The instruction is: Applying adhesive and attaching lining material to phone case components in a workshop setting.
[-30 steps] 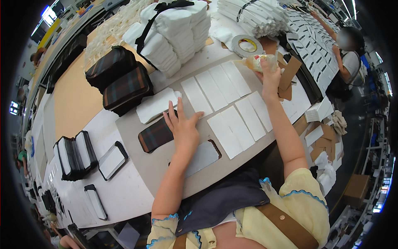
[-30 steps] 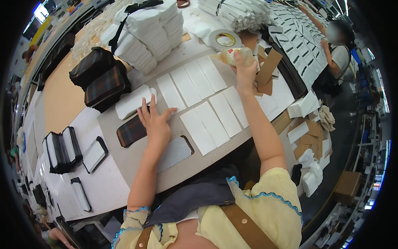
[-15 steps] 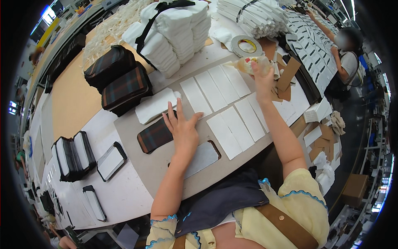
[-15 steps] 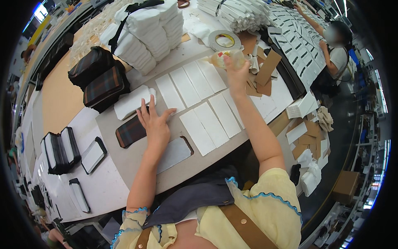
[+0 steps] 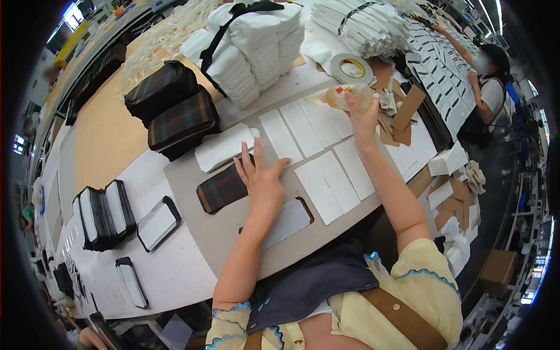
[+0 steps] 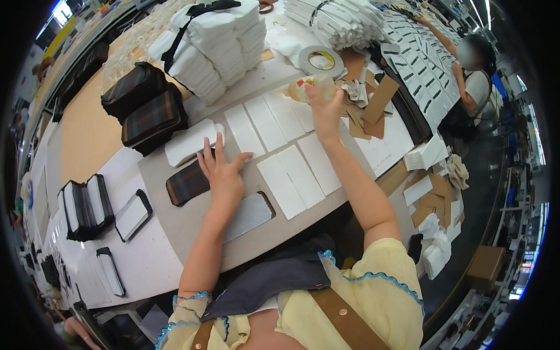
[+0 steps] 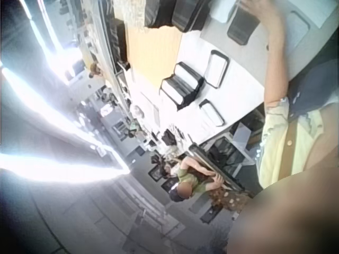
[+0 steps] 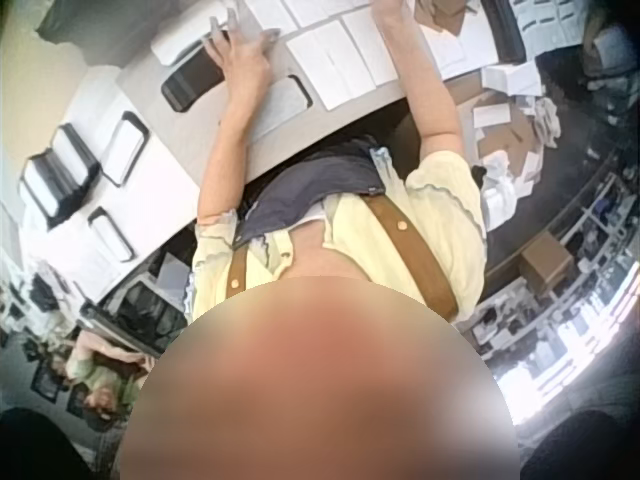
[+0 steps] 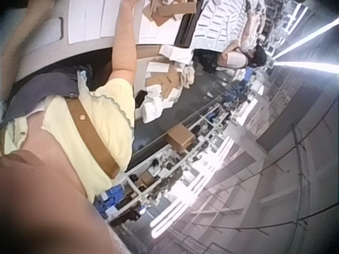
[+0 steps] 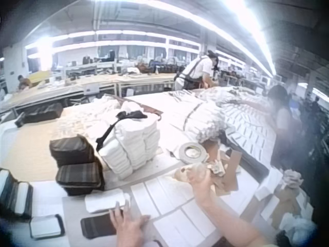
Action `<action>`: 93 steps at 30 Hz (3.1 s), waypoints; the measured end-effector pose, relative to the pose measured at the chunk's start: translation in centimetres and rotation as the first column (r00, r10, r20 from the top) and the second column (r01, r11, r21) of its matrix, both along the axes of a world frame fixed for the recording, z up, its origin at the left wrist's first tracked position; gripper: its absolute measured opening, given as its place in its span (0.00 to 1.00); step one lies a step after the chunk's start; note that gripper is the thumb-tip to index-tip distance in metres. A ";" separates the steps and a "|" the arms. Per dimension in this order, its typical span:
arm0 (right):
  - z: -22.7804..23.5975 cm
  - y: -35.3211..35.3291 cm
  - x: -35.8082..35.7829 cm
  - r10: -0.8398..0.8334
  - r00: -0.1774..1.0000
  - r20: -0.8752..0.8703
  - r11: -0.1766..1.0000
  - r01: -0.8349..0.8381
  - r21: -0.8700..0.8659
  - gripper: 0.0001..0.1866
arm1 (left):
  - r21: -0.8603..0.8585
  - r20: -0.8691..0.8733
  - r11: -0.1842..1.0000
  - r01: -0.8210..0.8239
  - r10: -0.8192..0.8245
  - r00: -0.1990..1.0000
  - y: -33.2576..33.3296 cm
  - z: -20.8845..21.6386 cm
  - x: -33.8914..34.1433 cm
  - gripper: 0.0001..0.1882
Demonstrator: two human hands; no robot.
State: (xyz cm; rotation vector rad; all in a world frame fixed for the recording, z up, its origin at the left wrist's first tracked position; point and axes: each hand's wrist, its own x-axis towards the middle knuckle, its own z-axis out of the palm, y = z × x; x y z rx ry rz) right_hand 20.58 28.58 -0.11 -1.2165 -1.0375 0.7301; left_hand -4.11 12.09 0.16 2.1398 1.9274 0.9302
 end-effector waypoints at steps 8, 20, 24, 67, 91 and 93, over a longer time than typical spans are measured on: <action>0.8 -1.0 -1.7 0.025 1.000 -0.006 1.000 -0.025 -0.018 0.36 | -0.006 0.013 1.000 -0.009 0.009 1.000 0.0 -0.1 0.1 0.28; 0.9 -2.5 -5.4 0.116 0.993 0.000 0.993 -0.116 -0.023 0.36 | -0.006 0.022 1.000 -0.020 0.020 1.000 -0.2 0.0 0.0 0.24; 0.8 -2.6 -6.1 0.109 0.993 0.034 0.994 -0.108 -0.032 0.36 | -0.001 0.044 1.000 -0.022 0.022 0.999 -0.2 -0.1 -0.1 0.21; 3.0 -5.3 -7.9 0.225 0.942 -0.249 0.973 -0.232 0.002 0.33 | 0.059 0.013 0.998 0.009 -0.010 1.000 -0.6 -0.8 0.2 0.20; 8.5 -5.2 -6.3 0.406 0.671 -0.621 0.902 -0.405 0.151 0.28 | 0.087 0.008 0.996 -0.028 0.028 1.000 -0.3 -1.5 0.0 0.18; 9.0 -5.1 -1.4 0.337 0.687 -0.644 0.935 -0.327 0.139 0.28 | 0.099 0.002 0.995 -0.025 0.025 1.000 -0.3 -1.6 0.1 0.18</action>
